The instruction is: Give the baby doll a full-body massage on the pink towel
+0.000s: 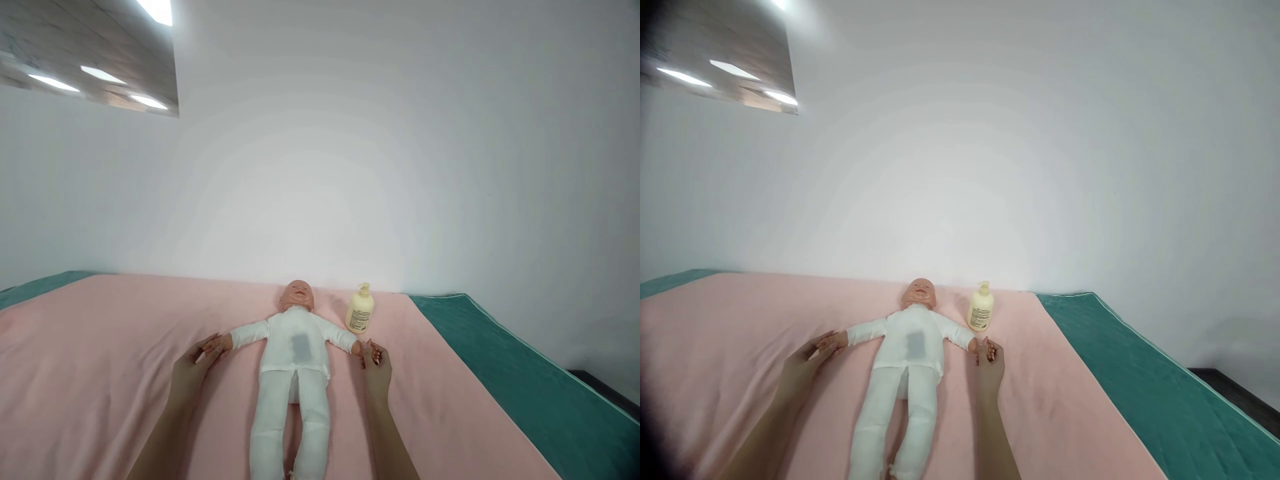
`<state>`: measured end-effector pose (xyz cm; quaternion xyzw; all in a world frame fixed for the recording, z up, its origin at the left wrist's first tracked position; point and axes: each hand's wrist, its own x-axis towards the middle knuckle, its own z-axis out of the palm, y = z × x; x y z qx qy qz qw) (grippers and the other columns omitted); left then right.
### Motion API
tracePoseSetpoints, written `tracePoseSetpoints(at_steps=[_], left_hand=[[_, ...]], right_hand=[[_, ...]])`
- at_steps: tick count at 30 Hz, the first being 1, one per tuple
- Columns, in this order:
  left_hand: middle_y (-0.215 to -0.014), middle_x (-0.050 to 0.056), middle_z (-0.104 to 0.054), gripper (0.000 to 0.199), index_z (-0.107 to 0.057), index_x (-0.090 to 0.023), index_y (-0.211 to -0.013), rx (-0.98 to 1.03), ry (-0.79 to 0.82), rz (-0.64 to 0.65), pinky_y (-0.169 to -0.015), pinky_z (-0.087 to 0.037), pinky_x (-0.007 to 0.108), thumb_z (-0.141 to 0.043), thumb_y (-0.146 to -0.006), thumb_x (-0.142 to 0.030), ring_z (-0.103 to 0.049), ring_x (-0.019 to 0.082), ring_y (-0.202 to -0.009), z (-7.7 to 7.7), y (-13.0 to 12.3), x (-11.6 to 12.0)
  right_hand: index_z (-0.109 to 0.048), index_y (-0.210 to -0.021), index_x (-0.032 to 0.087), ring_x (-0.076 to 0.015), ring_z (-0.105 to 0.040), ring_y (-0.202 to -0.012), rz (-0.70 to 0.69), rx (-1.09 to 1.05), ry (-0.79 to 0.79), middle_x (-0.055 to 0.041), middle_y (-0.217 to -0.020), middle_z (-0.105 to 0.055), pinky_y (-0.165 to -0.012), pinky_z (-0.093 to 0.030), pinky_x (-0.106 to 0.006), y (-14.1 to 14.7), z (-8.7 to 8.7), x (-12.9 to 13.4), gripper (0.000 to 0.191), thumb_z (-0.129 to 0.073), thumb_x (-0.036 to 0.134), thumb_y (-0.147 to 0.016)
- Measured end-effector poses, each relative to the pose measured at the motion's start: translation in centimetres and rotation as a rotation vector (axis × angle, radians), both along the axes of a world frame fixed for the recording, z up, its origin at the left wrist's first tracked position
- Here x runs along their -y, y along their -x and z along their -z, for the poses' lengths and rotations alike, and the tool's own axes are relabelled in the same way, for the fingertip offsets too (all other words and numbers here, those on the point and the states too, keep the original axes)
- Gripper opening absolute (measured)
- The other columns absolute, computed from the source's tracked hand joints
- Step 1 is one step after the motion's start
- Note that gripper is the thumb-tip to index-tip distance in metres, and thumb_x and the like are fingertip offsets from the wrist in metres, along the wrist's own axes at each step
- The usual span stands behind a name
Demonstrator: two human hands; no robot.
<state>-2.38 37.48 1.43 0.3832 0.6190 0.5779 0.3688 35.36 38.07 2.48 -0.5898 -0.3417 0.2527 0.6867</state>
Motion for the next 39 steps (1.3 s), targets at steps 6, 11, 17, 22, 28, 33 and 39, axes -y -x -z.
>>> tracePoseSetpoints(at_steps=[6, 11, 17, 22, 28, 33, 39], left_hand=[[-0.115, 0.008, -0.069, 0.049, -0.067, -0.019, -0.109, 0.048, 0.006, -0.032, -0.089, -0.053, 0.035, -0.068, -0.071, -0.049, -0.064, 0.027, -0.105, -0.9, -0.7, 0.2], [-0.117, 0.008, -0.068, 0.044, -0.066, -0.017, -0.111, 0.091, 0.018, -0.035, -0.092, -0.051, 0.034, -0.063, -0.078, -0.046, -0.062, 0.026, -0.109, -1.3, -0.9, 0.3], [-0.119, 0.010, -0.067, 0.045, -0.059, -0.016, -0.124, 0.218, 0.046, -0.043, -0.089, -0.053, 0.032, -0.059, -0.084, -0.037, -0.065, 0.024, -0.105, -1.7, -0.8, 0.4], [-0.119, 0.006, -0.067, 0.052, -0.059, -0.024, -0.123, 0.166, 0.025, 0.016, -0.087, -0.054, 0.031, -0.068, -0.075, -0.042, -0.063, 0.024, -0.107, -0.3, -0.1, -0.1], [-0.113, 0.007, -0.069, 0.051, -0.065, -0.020, -0.112, 0.007, -0.023, -0.028, -0.091, -0.051, 0.036, -0.072, -0.067, -0.043, -0.060, 0.029, -0.111, 0.0, -0.1, -0.1], [-0.111, 0.008, -0.070, 0.048, -0.068, -0.019, -0.106, -0.085, -0.001, -0.044, -0.092, -0.049, 0.041, -0.069, -0.067, -0.048, -0.060, 0.032, -0.110, -0.6, -0.4, 0.2], [-0.113, 0.009, -0.069, 0.049, -0.068, -0.018, -0.106, -0.059, 0.000, -0.049, -0.092, -0.050, 0.040, -0.065, -0.072, -0.052, -0.060, 0.031, -0.111, -0.7, -0.6, 0.2]], right_hand=[[-0.052, -0.077, 0.019, -0.0123, -0.047, -0.051, 0.004, 0.020, 0.005, 0.0038, -0.059, -0.051, -0.049, -0.039, -0.026, 0.1, 0.4, -0.2, 0.041, -0.062, 0.058, -0.076], [-0.055, -0.081, 0.019, -0.0137, -0.049, -0.053, 0.031, 0.034, 0.018, 0.0021, -0.062, -0.054, -0.051, -0.041, -0.027, -0.3, 0.9, -0.5, 0.042, -0.052, 0.061, -0.082], [-0.058, -0.100, 0.017, -0.0166, -0.058, -0.068, 0.022, 0.002, -0.001, -0.0053, -0.089, -0.063, -0.063, -0.048, -0.030, -0.6, 1.0, -0.6, 0.048, -0.050, 0.061, -0.082], [-0.059, -0.099, 0.016, -0.0208, -0.061, -0.079, 0.027, -0.001, 0.004, -0.0083, -0.096, -0.064, -0.065, -0.049, -0.030, -0.5, 0.5, -0.4, 0.049, -0.063, 0.058, -0.074], [-0.057, -0.091, 0.016, -0.0156, -0.054, -0.058, 0.026, 0.035, 0.029, -0.0011, -0.072, -0.061, -0.055, -0.044, -0.029, -0.1, 0.0, 0.0, 0.043, -0.068, 0.053, -0.071], [-0.055, -0.081, 0.018, -0.0134, -0.049, -0.051, 0.011, 0.046, 0.024, 0.0036, -0.060, -0.054, -0.050, -0.040, -0.027, 0.1, -0.1, 0.1, 0.038, -0.067, 0.054, -0.072], [-0.051, -0.071, 0.020, -0.0130, -0.047, -0.051, 0.012, 0.047, 0.021, 0.0047, -0.055, -0.049, -0.050, -0.039, -0.027, 0.0, 0.4, -0.2, 0.040, -0.057, 0.059, -0.079]])
